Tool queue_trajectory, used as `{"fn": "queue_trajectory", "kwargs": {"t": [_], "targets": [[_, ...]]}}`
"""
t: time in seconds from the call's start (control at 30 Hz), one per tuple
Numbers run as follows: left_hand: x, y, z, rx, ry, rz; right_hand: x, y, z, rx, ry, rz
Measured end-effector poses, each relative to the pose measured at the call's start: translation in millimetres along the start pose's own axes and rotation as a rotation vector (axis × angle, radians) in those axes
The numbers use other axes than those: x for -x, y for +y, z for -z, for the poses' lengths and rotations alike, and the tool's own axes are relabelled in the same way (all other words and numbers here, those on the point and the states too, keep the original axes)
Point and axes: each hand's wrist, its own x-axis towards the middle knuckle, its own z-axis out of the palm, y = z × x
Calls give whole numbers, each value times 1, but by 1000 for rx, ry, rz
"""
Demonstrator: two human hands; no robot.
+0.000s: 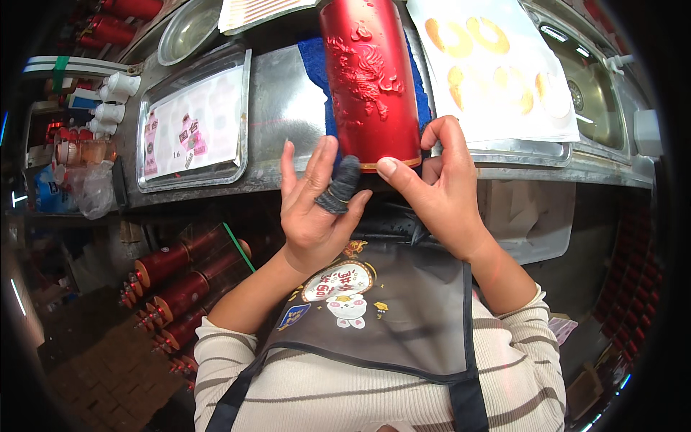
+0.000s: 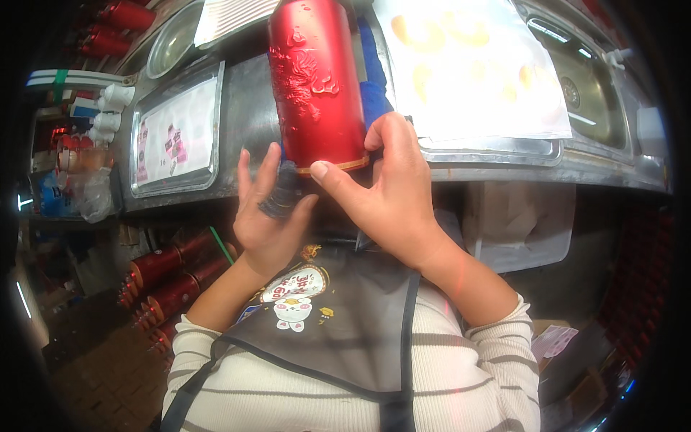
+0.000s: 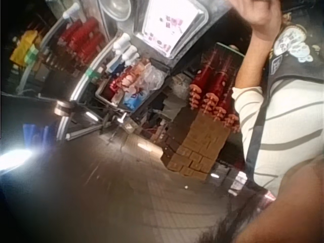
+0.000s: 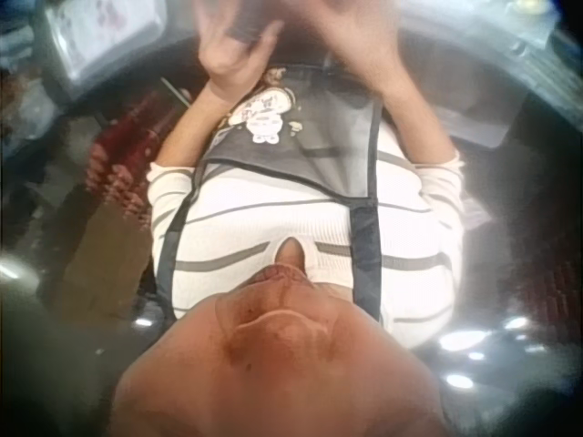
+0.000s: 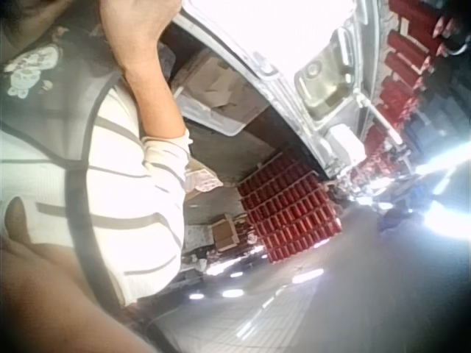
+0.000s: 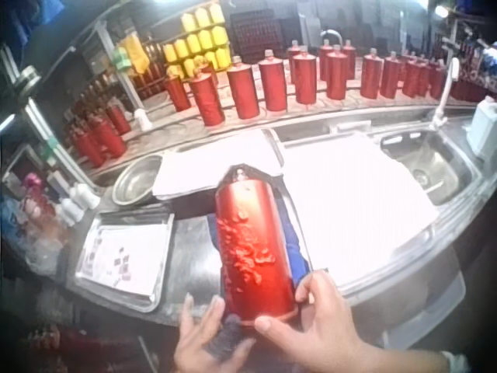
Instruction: The person applies gold crescent-shaped stickers to red cylindrical containers. They peel each sticker from a sheet, position it on the container, and smooth it down. The person repeats this process for multiple containers.
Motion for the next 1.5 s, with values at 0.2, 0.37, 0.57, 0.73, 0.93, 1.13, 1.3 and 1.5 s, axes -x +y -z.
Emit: {"fn": "queue_trajectory", "kwargs": {"t": [0.2,0.37,0.57,0.73,0.93,1.13,1.3,1.5], "targets": [[-21,12,3,-115,7,-113,-1,6,2,-218,-68,-35],[-38,19,6,-239,-19,-236,1,20,6,-397,-125,-36],[-49,13,-12,-126,50,-68,13,22,13,-445,-151,-37],[-26,2,-20,352,102,250,23,14,7,-23,-25,158],[4,-3,-9,99,39,95,7,1,-12,178,160,359],[13,-10,-5,69,-15,58,0,4,-18,141,171,342],[17,-9,-2,116,-39,133,0,2,-17,166,170,369],[12,-5,-1,84,-48,65,0,-2,-20,186,178,328]]}}
